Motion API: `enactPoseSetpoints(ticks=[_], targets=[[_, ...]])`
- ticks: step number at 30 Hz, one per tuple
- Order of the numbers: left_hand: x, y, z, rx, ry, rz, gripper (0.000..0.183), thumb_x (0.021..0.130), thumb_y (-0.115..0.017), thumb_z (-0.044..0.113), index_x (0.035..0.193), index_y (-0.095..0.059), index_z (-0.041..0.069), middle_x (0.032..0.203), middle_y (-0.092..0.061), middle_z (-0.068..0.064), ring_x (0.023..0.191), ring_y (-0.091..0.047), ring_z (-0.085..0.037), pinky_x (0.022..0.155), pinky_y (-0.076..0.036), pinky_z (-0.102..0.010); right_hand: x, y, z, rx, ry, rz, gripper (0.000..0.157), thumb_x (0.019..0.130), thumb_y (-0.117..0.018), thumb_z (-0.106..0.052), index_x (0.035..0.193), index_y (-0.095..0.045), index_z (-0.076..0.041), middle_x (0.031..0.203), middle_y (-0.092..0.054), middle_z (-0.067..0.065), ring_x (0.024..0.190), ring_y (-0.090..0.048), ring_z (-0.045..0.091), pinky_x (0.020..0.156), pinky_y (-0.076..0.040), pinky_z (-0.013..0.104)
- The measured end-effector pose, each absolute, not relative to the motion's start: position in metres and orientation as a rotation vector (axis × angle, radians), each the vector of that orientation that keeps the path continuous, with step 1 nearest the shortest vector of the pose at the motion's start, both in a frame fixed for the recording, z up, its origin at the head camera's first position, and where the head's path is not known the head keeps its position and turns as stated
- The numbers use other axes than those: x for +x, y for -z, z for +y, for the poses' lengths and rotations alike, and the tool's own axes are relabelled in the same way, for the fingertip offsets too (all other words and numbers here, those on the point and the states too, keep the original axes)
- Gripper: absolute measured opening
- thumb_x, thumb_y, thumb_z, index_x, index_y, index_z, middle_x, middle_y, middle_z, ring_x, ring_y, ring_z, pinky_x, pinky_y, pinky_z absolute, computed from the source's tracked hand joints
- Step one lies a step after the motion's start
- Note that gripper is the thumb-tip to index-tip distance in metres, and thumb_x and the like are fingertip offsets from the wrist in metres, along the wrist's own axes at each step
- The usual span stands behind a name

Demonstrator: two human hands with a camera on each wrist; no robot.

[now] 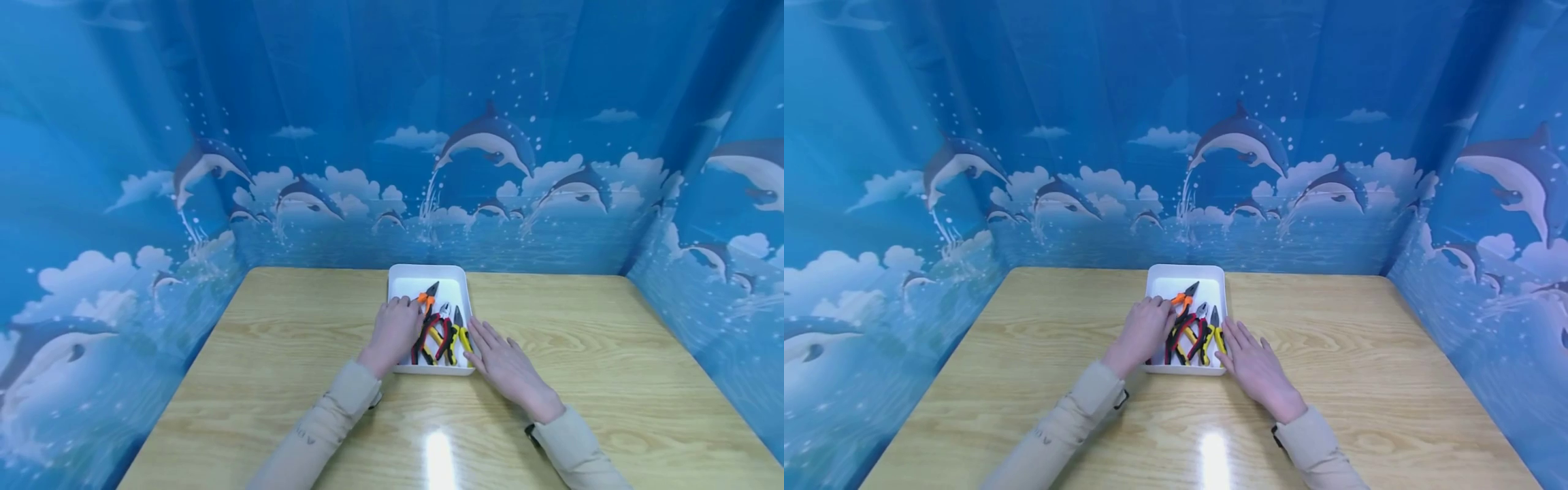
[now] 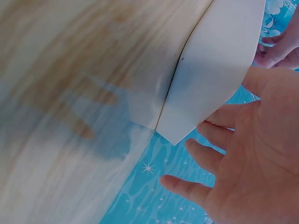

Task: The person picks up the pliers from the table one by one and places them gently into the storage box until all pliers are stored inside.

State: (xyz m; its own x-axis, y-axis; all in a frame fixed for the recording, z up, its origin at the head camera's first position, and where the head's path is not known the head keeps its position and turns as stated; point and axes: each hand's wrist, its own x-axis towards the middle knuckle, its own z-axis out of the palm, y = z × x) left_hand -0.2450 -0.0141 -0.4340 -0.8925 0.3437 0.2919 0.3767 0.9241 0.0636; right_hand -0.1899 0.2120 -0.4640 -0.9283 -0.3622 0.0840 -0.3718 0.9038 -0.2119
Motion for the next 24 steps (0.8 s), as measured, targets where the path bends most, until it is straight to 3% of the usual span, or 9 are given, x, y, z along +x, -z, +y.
enactPoseSetpoints(ticks=[11, 18, 24], targets=[[-0.227, 0.436, -0.018, -0.55, 0.242, -2.711, 0.027, 0.101, -0.065, 0.034, 0.111, -0.072, 0.01, 0.099, -0.072, -0.005, 0.092, -0.066, -0.022, 0.083, -0.056, -0.039, -0.19, 0.463, 0.214, 0.568, -0.358, -3.033, 0.063, 0.108, -0.046, -0.037, 0.158, -0.028, -0.004, 0.165, -0.024, 0.014, 0.15, -0.026, 0.04, 0.115, -0.025, 0.069], [-0.218, 0.447, -0.023, -0.546, 0.323, -2.628, 0.019, 0.097, -0.07, 0.028, 0.106, -0.073, 0.012, 0.099, -0.072, -0.004, 0.093, -0.066, -0.021, 0.084, -0.056, -0.037, -0.191, 0.463, 0.215, 0.58, -0.326, -3.001, 0.064, 0.107, -0.05, -0.037, 0.157, -0.031, -0.001, 0.164, -0.028, 0.017, 0.15, -0.027, 0.041, 0.115, -0.024, 0.07], [-0.213, 0.45, -0.029, -0.51, 0.38, -2.611, 0.033, 0.096, -0.072, 0.027, 0.123, -0.07, 0.01, 0.123, -0.07, -0.007, 0.115, -0.063, -0.026, 0.103, -0.051, -0.042, -0.193, 0.462, 0.213, 0.509, -0.259, -2.943, 0.069, 0.105, -0.053, -0.042, 0.157, -0.033, -0.002, 0.164, -0.026, 0.018, 0.15, -0.026, 0.04, 0.114, -0.02, 0.073]])
